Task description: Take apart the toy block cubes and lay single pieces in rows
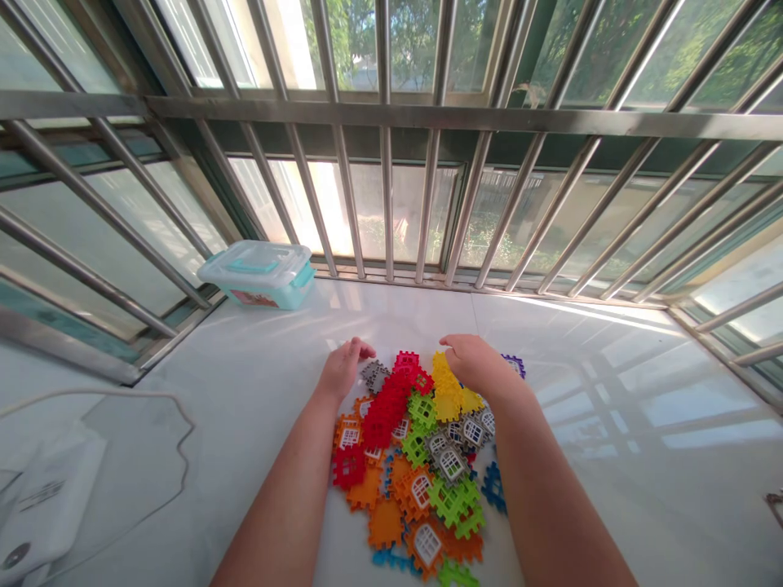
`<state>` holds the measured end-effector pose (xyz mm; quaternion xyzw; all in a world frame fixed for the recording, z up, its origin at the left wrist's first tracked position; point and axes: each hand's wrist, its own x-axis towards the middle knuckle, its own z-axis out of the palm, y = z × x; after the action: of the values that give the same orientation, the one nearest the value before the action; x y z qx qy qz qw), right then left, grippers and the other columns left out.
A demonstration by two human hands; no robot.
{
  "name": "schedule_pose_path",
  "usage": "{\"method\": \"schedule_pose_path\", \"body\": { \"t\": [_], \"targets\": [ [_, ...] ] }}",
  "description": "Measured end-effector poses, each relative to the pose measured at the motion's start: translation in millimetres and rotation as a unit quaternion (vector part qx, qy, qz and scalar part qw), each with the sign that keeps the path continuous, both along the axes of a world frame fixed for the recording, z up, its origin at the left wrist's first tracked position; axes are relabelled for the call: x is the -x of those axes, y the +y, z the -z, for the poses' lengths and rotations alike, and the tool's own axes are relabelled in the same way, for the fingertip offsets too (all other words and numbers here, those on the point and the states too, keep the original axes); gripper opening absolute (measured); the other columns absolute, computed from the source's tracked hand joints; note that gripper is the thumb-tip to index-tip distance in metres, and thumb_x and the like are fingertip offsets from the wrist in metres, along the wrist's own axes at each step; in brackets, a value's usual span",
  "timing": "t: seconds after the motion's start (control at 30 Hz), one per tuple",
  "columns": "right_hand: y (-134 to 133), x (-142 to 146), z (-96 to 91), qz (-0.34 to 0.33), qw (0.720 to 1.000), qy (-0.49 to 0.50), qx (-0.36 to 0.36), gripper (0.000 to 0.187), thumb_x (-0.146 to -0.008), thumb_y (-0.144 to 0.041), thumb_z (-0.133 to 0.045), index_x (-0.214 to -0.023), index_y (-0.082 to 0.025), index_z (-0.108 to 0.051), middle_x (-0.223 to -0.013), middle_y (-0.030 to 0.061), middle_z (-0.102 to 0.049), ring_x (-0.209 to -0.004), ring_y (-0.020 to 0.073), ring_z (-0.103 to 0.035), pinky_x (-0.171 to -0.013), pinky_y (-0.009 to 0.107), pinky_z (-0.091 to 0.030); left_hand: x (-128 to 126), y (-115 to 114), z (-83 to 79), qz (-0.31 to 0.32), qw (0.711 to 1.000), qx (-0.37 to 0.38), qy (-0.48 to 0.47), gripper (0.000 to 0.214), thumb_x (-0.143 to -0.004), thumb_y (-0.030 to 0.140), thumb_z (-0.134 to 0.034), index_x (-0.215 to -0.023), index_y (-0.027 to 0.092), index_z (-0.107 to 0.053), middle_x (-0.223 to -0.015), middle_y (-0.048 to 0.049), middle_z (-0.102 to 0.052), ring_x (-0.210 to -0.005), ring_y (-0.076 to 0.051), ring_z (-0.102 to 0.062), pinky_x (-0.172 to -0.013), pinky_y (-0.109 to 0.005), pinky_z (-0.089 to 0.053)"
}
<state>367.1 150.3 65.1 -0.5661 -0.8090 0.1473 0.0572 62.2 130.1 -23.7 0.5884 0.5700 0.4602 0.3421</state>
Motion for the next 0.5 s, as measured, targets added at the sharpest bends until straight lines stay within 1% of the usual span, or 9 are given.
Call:
{"method": "schedule_pose_path", "body": {
  "t": [0.07,0.13,0.2,0.27,0.33,0.4,0.5],
  "targets": [
    [-1.2,2.9,5.4,-0.001,1.000,-0.015,0.010,0.047,-0.100,-0.022,-0.038,-0.132,-0.018,-0.072,-0.134,0.0160,-0.073,-0.129,0.0309,-0.063,-0.115,0.049,-0.038,0.0,0.3,1.2,-0.001,1.000,0.000,-0.008,0.069,-0.104,0.070,-0.030,-0.088,0.023,-0.078,-0.097,-0.0069,-0.080,-0.095,-0.024,-0.073,-0.095,-0.040,-0.057],
    [-2.8,4.0,6.4,0.005,0.999,-0.017,0.031,0.045,-0.099,-0.022,-0.039,-0.128,-0.020,-0.074,-0.131,0.0153,-0.074,-0.126,0.0321,-0.065,-0.116,0.053,-0.036,0.2,0.5,1.8,-0.002,1.000,0.001,-0.010,0.068,-0.104,0.070,-0.031,-0.088,0.023,-0.078,-0.097,-0.0068,-0.080,-0.095,-0.024,-0.073,-0.095,-0.040,-0.057],
    [-3.6,1.3,2.4,0.017,0.999,0.001,0.037,0.043,-0.099,-0.022,-0.041,-0.125,-0.022,-0.075,-0.125,0.0132,-0.077,-0.119,0.0316,-0.068,-0.113,0.051,-0.040,0.5,0.7,1.9,-0.003,1.000,0.001,-0.006,0.069,-0.104,0.070,-0.031,-0.088,0.023,-0.078,-0.096,-0.0066,-0.080,-0.094,-0.024,-0.073,-0.095,-0.040,-0.057],
    [-3.2,-5.9,-4.9,0.035,0.999,0.019,0.020,0.043,-0.099,-0.023,-0.042,-0.126,-0.023,-0.075,-0.121,0.0116,-0.078,-0.114,0.0308,-0.070,-0.107,0.046,-0.044,0.6,0.7,1.6,-0.001,1.000,0.001,-0.001,0.069,-0.104,0.071,-0.030,-0.088,0.023,-0.078,-0.096,-0.0064,-0.080,-0.094,-0.023,-0.073,-0.095,-0.039,-0.056],
    [-2.0,-16.2,-12.7,0.057,0.998,0.020,-0.001,0.043,-0.099,-0.023,-0.041,-0.128,-0.022,-0.074,-0.120,0.0118,-0.078,-0.115,0.0304,-0.069,-0.103,0.042,-0.047,0.4,0.5,1.0,0.000,1.000,0.002,-0.001,0.070,-0.104,0.071,-0.030,-0.088,0.023,-0.078,-0.095,-0.0065,-0.079,-0.094,-0.023,-0.073,-0.094,-0.039,-0.056],
    [-1.0,-27.2,-18.9,0.082,0.997,0.008,-0.001,0.045,-0.100,-0.023,-0.041,-0.133,-0.019,-0.071,-0.126,0.0132,-0.076,-0.118,0.0299,-0.068,-0.101,0.040,-0.048,-0.3,0.2,-0.1,0.000,1.000,0.005,-0.006,0.071,-0.104,0.072,-0.030,-0.088,0.022,-0.078,-0.095,-0.0068,-0.079,-0.095,-0.023,-0.072,-0.094,-0.038,-0.056],
    [-1.3,-40.1,-24.1,0.113,0.993,-0.011,0.034,0.048,-0.099,-0.023,-0.042,-0.139,-0.017,-0.068,-0.138,0.0141,-0.071,-0.122,0.0296,-0.066,-0.102,0.038,-0.049,-1.4,-0.4,-2.5,-0.003,1.000,0.008,-0.008,0.071,-0.103,0.073,-0.031,-0.088,0.021,-0.077,-0.094,-0.0071,-0.079,-0.094,-0.023,-0.072,-0.093,-0.037,-0.056]
  ]
}}
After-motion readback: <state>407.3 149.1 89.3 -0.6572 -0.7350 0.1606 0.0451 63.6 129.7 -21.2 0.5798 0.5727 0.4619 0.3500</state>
